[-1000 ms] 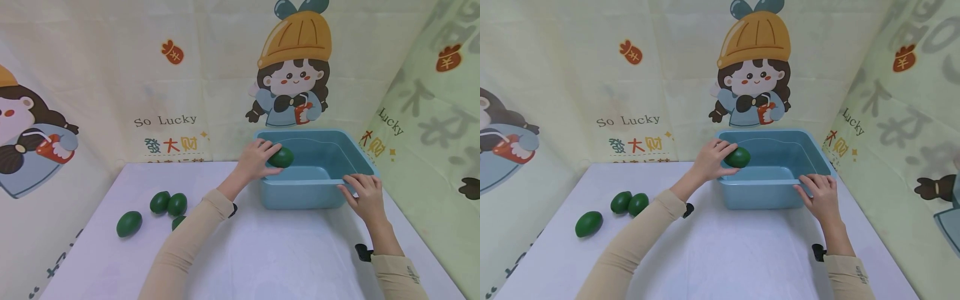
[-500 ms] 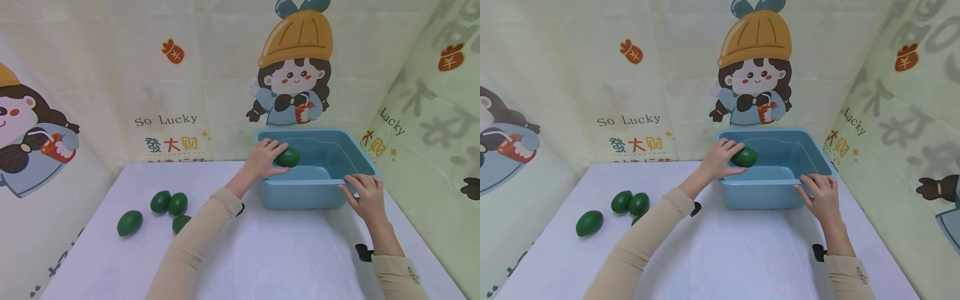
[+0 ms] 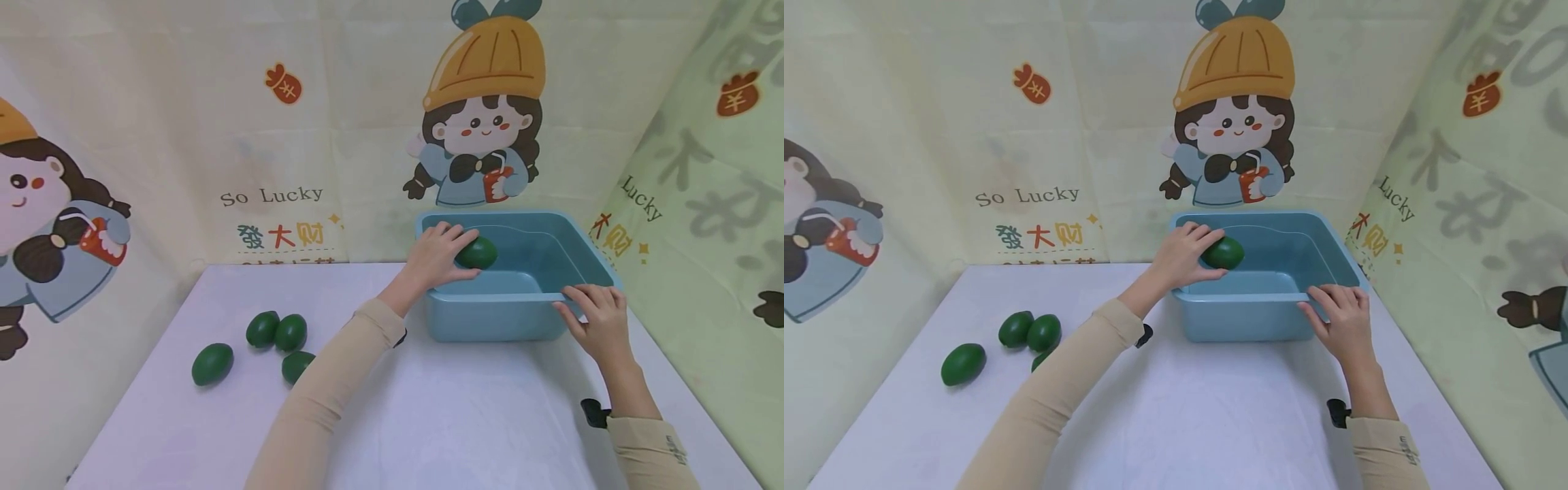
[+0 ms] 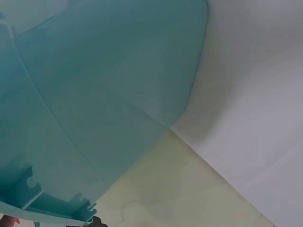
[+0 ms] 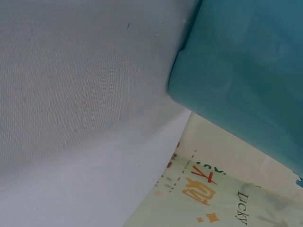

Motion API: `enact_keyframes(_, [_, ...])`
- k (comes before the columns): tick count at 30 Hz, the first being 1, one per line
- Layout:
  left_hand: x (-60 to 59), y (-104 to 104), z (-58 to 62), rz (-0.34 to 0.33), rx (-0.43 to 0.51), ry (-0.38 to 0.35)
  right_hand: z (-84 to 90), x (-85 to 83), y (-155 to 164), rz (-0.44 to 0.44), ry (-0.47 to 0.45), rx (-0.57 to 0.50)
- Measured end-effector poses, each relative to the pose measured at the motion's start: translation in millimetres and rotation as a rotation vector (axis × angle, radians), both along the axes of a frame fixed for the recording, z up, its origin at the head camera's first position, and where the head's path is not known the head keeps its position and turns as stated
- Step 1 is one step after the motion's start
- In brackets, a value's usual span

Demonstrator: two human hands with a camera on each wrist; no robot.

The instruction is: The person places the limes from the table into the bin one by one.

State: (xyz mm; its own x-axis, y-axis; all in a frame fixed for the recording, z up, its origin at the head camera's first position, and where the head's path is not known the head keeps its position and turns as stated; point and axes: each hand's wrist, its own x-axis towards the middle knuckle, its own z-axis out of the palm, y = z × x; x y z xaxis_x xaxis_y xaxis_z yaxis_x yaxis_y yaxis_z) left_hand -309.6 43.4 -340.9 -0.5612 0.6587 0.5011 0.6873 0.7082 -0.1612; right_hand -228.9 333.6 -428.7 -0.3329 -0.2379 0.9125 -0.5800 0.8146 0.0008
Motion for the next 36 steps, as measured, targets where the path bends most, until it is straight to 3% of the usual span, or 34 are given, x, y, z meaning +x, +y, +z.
enact_keyframes(15, [-5.3, 10, 4.8, 0.068, -0.098, -0.104, 0.5, -0.3, -1, -0.009, 0.006, 0.007])
enact_keyframes(36, [-10.3, 18, 4.1, 0.083, -0.196, -0.149, -1.0, -1.2, -1, -0.004, 0.016, 0.002])
